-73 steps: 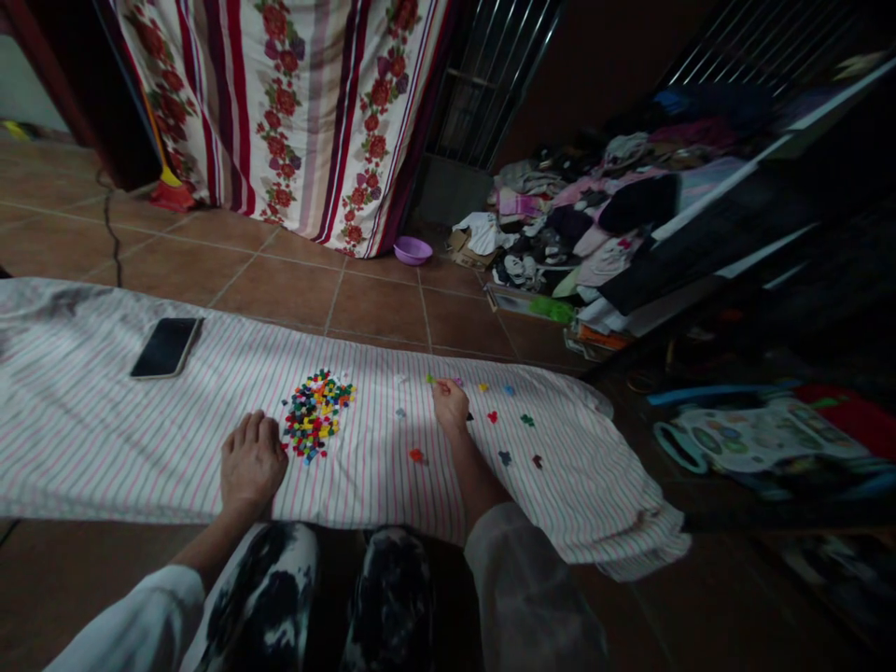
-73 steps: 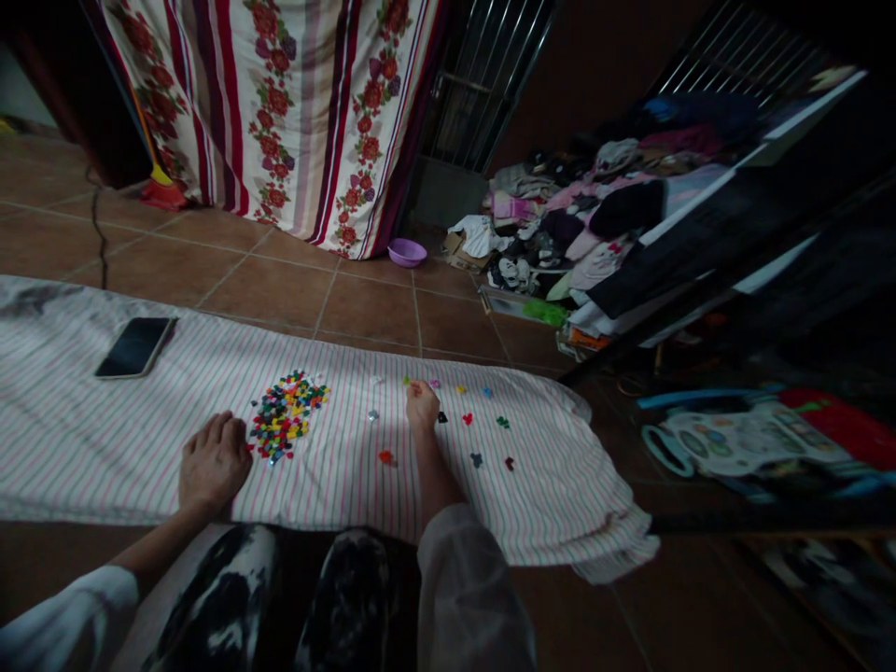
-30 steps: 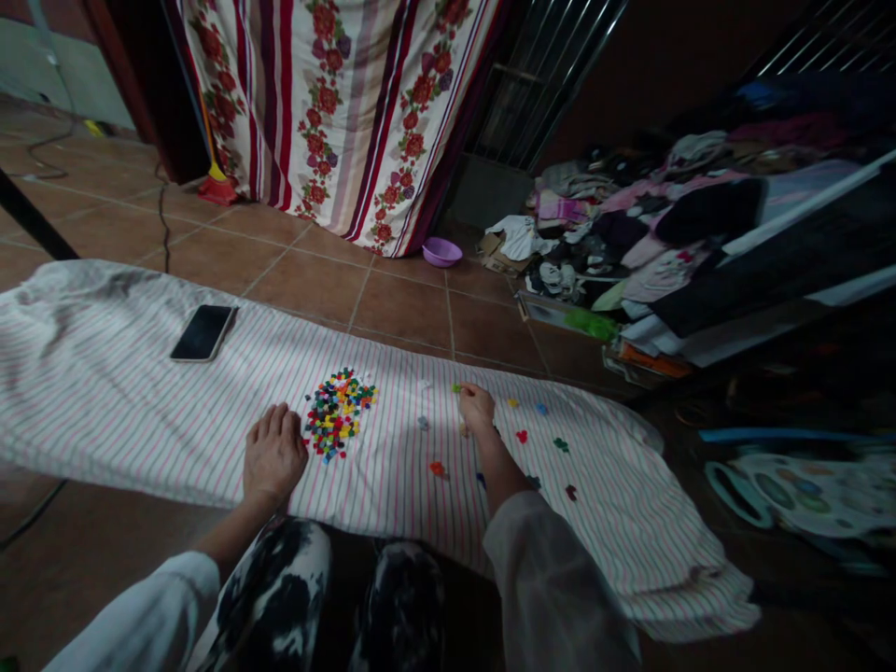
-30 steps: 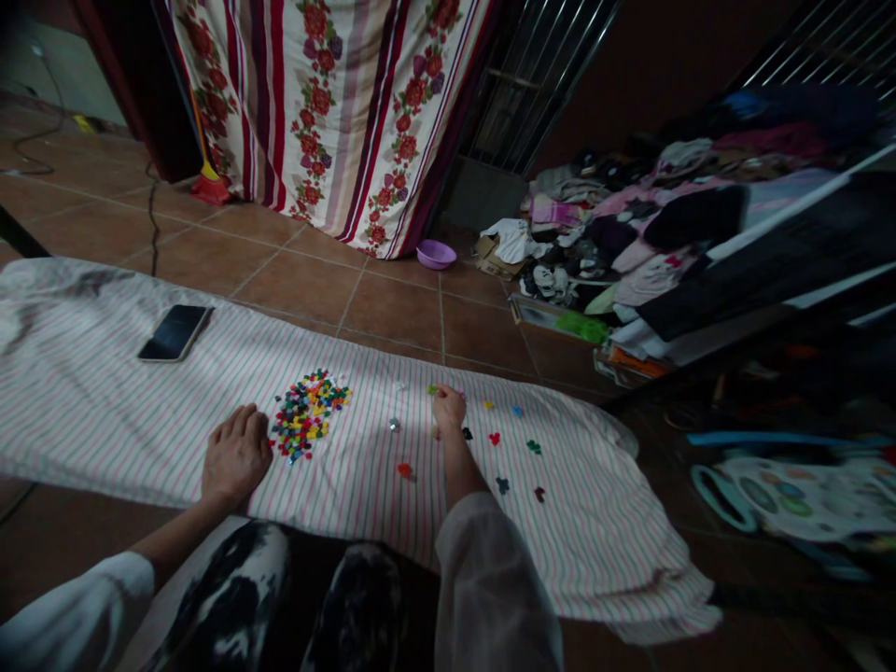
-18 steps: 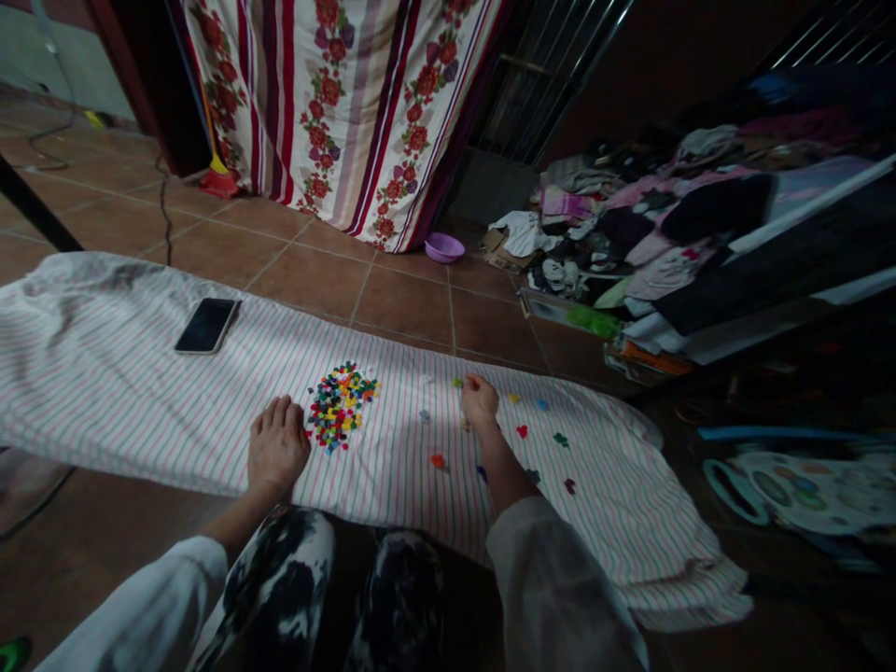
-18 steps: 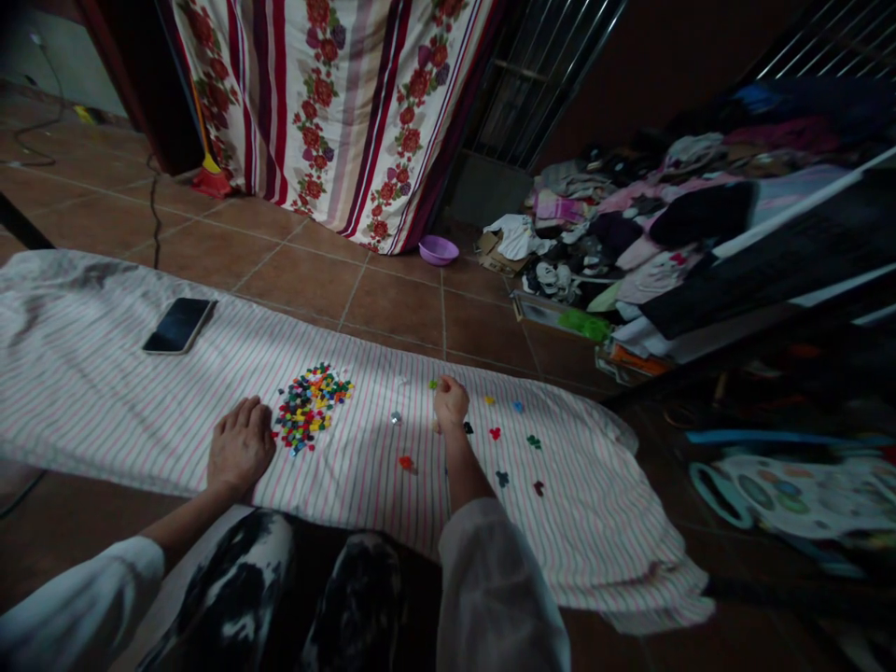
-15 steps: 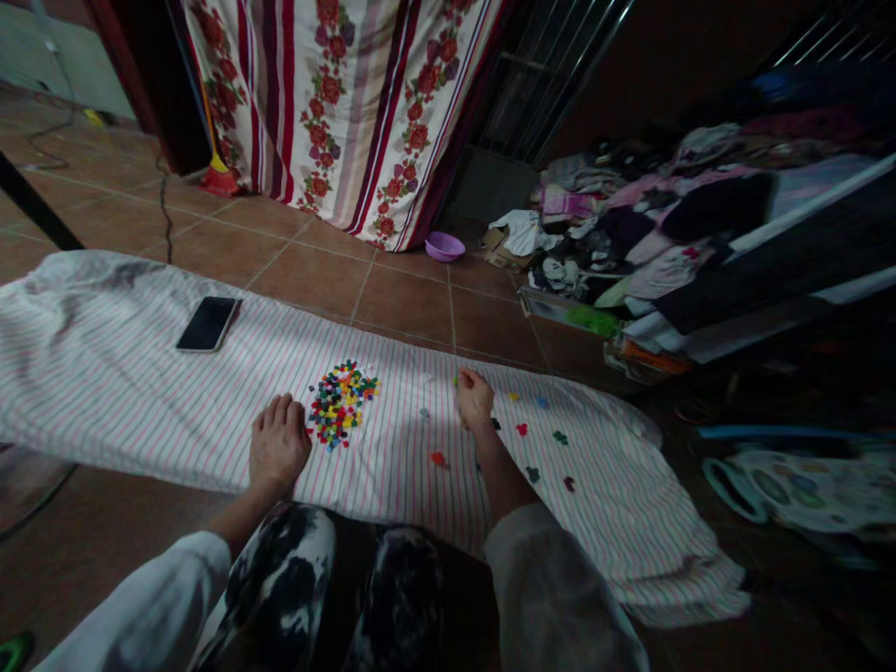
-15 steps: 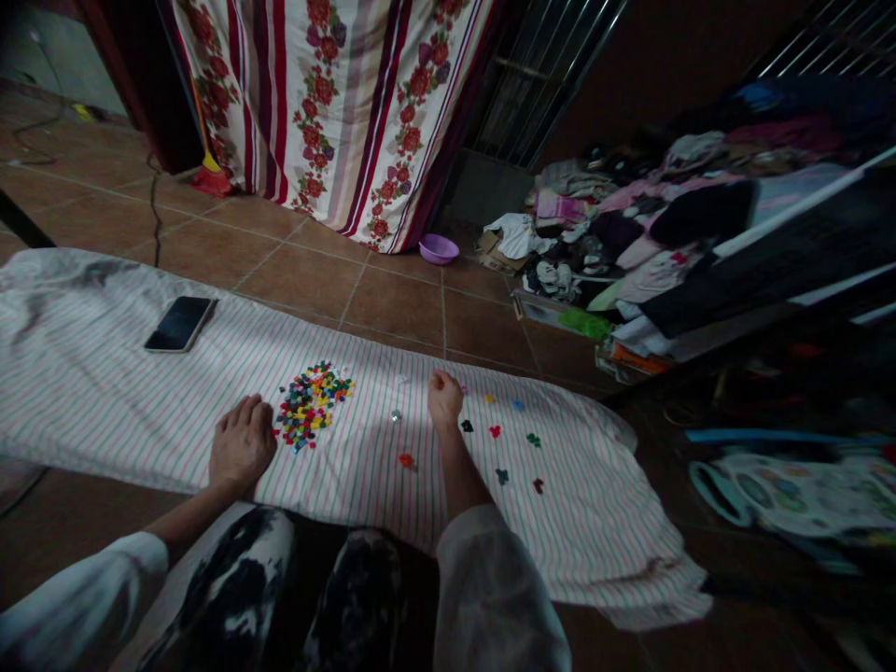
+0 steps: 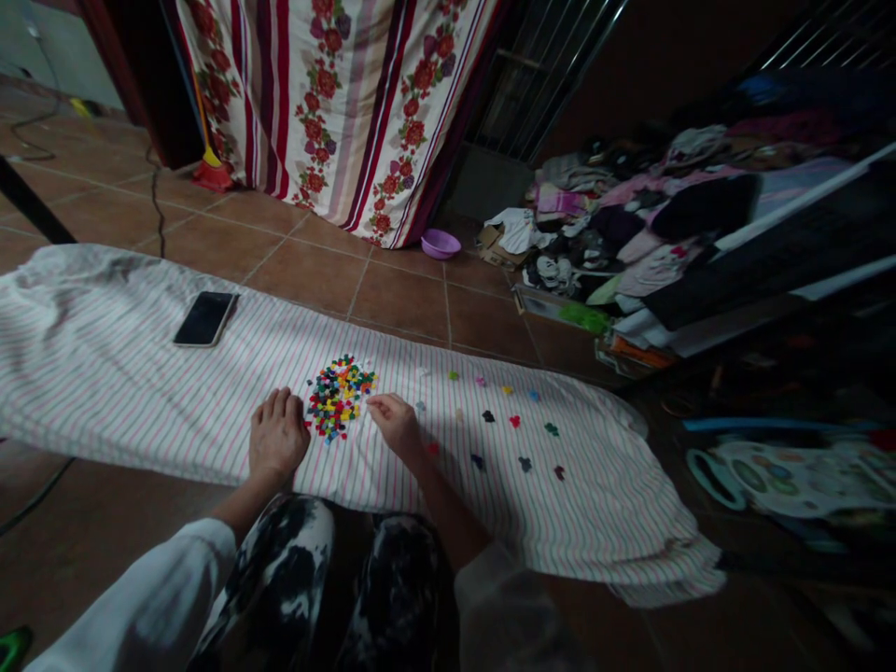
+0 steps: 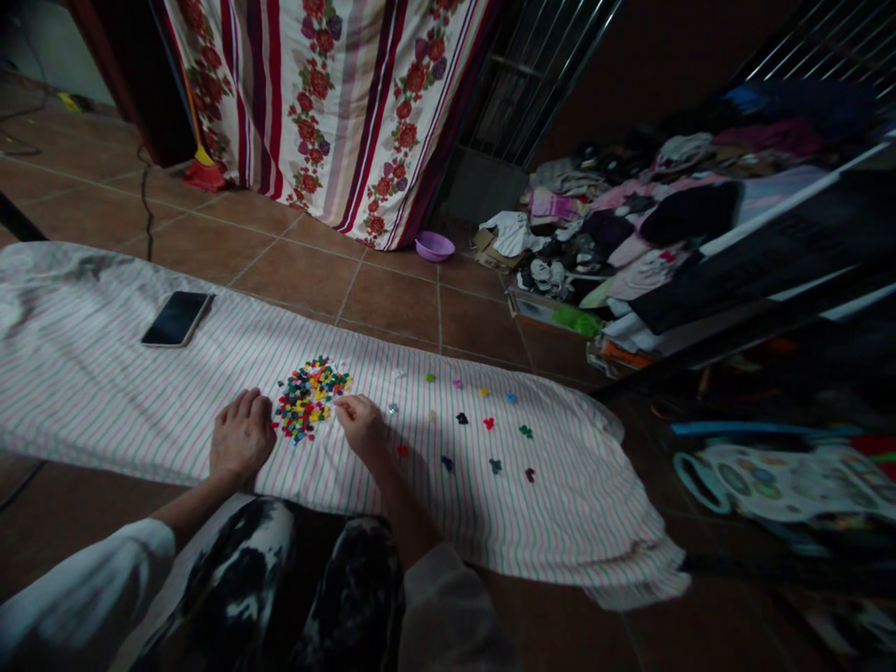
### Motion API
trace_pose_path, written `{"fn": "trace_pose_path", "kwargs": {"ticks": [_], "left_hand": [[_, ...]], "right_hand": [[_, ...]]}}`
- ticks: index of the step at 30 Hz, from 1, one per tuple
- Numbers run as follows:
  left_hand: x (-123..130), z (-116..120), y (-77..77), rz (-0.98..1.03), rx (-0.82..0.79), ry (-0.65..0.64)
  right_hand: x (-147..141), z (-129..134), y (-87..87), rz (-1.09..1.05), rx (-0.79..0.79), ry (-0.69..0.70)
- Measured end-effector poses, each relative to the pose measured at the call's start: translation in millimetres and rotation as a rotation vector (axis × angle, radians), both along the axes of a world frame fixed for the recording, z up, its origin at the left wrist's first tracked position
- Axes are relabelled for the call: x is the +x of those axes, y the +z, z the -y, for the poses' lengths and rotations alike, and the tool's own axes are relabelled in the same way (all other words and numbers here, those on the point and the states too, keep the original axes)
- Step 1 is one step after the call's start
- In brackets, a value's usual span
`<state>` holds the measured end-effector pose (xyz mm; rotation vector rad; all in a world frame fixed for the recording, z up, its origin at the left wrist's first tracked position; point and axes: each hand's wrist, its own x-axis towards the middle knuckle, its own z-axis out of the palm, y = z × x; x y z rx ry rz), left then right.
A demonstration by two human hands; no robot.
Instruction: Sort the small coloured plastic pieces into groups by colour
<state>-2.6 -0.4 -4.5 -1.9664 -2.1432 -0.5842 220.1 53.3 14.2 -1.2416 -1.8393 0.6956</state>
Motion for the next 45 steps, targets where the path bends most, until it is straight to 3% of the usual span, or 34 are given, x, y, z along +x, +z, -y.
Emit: {"fn": "trace_pose_path", "kwargs": {"ticks": [5,10,20,36,45], "left_hand": [[0,0,1.5,0.002,0.001,0.001],[1,1,2.6,0.001,-0.007,-0.001],[1,1,4.5,0.015,-0.035,-0.008],[4,2,10.8,0.107,-0.026,0.002],[5,3,19.0,0.100,-0.057,0.002]], "right_hand": [[-23,21,-3.1,0.162,-0.046,0.102],[-32,25,-8.2,0.308,-0.045,0.124],[-39,29,0.1,0.460,-0.058,0.100],[-31,39,0.3,0.244,-0.040,-0.012],[12,44,10.2,0.141,-0.004,-0.213]]}}
